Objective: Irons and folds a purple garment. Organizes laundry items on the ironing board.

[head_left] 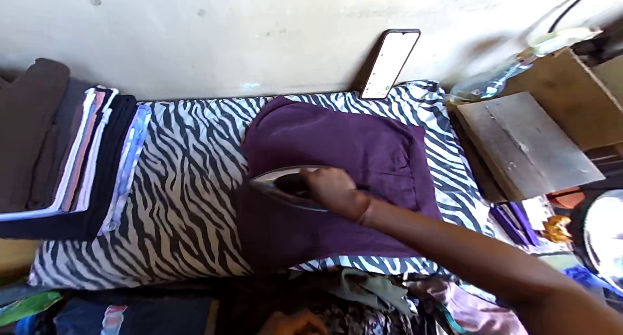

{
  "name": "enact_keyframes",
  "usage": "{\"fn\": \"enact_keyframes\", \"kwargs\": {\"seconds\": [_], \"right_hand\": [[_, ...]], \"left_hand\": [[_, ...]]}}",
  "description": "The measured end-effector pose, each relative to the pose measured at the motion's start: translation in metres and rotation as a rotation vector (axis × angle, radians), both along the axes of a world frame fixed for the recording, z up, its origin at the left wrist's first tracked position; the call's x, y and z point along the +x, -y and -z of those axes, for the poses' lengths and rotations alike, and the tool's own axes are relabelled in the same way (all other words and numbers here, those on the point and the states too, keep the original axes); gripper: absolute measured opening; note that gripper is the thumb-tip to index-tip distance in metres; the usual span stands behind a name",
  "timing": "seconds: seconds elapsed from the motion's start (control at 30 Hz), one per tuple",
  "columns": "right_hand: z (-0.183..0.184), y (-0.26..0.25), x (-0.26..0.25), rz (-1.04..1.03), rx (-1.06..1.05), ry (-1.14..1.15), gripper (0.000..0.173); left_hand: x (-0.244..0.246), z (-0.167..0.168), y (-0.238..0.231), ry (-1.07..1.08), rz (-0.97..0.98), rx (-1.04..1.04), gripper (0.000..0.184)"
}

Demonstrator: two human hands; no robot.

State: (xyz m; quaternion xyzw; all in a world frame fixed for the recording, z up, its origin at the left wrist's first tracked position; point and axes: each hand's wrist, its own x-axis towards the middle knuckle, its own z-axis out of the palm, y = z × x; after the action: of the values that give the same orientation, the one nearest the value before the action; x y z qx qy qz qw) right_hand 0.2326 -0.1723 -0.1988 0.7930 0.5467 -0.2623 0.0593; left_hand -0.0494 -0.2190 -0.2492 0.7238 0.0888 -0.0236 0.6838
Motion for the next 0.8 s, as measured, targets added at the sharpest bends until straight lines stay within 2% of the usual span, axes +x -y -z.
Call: {"fn": "enact_keyframes", "kwargs": {"seconds": [0.07,0.13,0.23,0.3,0.37,0.4,0.47,0.53,0.6,0.67,0.73,0.8], "right_hand": [[0.001,0.053,0.047,0.058,-0.061,0.055,0.032],[0.008,0.125,0.068,0.046,-0.086,0.059,0.026],[0.025,0.194,0.052,0.015,0.131,0.110,0.017],[0.033,0.186,0.026,0.103,0.303,0.177,0.014],[0.035,0.152,0.005,0.176,0.371,0.199,0.011],[0.033,0.134,0.001,0.205,0.352,0.173,0.012],[0.013,0.103,0.010,0.307,0.138,0.040,0.025],[0.000,0.101,0.044,0.475,-0.010,0.021,0.030],[0.001,0.123,0.090,0.720,-0.019,0.103,0.031],[-0.002,0.146,0.127,0.929,-0.026,0.145,0.038],[-0.007,0.148,0.137,0.982,-0.036,0.123,0.041],[-0.004,0.136,0.137,0.962,-0.003,0.104,0.038]], "left_hand": [[-0.017,0.007,-0.009,-0.027,-0.217,0.076,0.024],[-0.030,0.015,-0.026,-0.040,-0.408,0.136,0.023],[-0.018,0.018,-0.064,-0.046,-0.573,0.345,0.026],[0.018,0.019,-0.094,0.053,-0.638,0.577,0.031],[0.074,0.024,-0.122,0.214,-0.658,0.797,0.032],[0.102,0.029,-0.136,0.242,-0.616,0.903,0.034],[0.139,0.051,-0.168,0.120,-0.420,1.123,0.049],[0.142,0.083,-0.199,-0.049,-0.306,1.294,0.068],[0.128,0.098,-0.216,-0.104,-0.336,1.361,0.074],[0.116,0.100,-0.215,-0.112,-0.389,1.376,0.072],[0.121,0.093,-0.205,-0.106,-0.478,1.386,0.063],[0.148,0.079,-0.196,-0.067,-0.561,1.408,0.051]]}}
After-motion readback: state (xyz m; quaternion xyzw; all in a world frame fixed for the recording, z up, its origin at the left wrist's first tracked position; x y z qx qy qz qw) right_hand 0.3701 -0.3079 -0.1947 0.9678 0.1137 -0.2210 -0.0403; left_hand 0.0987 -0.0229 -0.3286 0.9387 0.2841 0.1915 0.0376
